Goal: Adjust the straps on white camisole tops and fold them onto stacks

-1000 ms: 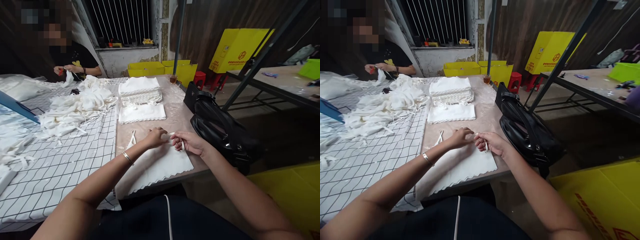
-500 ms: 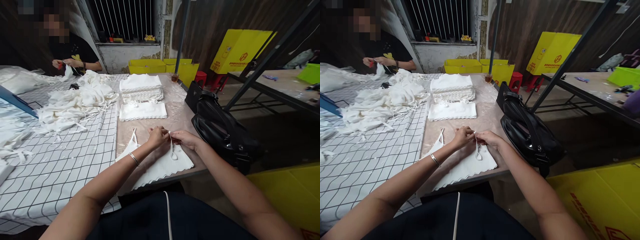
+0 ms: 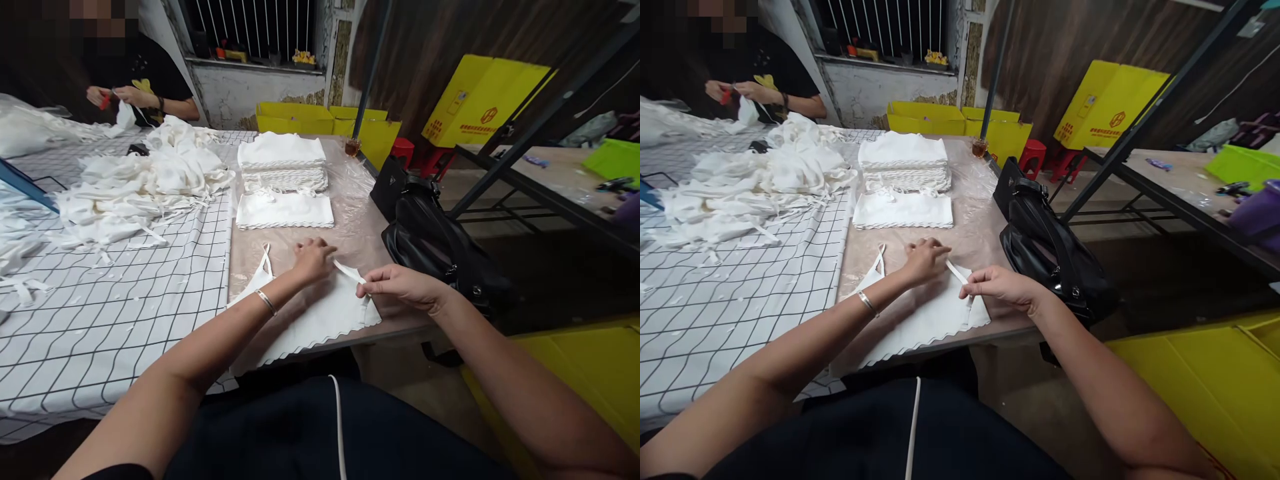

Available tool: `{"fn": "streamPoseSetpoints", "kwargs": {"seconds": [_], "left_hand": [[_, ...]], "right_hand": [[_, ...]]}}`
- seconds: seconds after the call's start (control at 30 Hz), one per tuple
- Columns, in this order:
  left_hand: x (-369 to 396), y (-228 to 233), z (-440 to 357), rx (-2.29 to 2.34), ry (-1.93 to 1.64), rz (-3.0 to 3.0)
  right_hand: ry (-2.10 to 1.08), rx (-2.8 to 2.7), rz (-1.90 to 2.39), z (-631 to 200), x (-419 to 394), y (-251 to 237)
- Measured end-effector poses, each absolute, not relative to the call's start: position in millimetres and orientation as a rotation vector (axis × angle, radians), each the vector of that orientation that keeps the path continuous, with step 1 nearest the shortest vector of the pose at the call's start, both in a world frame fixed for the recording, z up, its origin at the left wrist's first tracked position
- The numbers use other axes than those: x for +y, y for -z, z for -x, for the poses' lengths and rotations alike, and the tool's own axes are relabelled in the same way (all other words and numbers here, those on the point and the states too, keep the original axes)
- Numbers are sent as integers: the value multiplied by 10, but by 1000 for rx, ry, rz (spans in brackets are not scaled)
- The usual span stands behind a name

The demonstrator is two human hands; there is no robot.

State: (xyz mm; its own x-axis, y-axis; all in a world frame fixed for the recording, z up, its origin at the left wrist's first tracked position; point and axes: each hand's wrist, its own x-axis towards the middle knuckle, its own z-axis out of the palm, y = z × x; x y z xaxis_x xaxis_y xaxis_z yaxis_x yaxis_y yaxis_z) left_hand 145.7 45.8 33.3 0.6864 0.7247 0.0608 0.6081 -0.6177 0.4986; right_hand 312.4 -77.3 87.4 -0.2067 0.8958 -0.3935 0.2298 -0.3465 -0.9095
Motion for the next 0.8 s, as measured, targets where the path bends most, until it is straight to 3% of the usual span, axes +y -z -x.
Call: {"fn": "streamPoseSetpoints", "kwargs": {"seconds": [0.13, 0.27, 0.37, 0.47, 0.6, 0.8], "left_hand": [[256, -479, -1489, 498, -550, -2610], [335, -511, -1508, 644, -679, -2561], [439, -492, -1481, 769, -748, -2482], [460, -491, -1459, 825, -759, -2429], [404, -529, -1464, 802, -788, -2421], [369, -634, -1465, 811, -736, -2403]], "right_hand": [[-1402, -1318, 1613, -3151, -661, -912], [-1155, -1462, 1775, -3139, -684, -930], [-611, -1757, 1988, -3072, -884, -932], [-178, -2119, 1903, -3016, -1081, -940], [-337, -1862, 1803, -3047, -987, -905], [-1101, -1314, 1514, -3105, -448, -662]]}}
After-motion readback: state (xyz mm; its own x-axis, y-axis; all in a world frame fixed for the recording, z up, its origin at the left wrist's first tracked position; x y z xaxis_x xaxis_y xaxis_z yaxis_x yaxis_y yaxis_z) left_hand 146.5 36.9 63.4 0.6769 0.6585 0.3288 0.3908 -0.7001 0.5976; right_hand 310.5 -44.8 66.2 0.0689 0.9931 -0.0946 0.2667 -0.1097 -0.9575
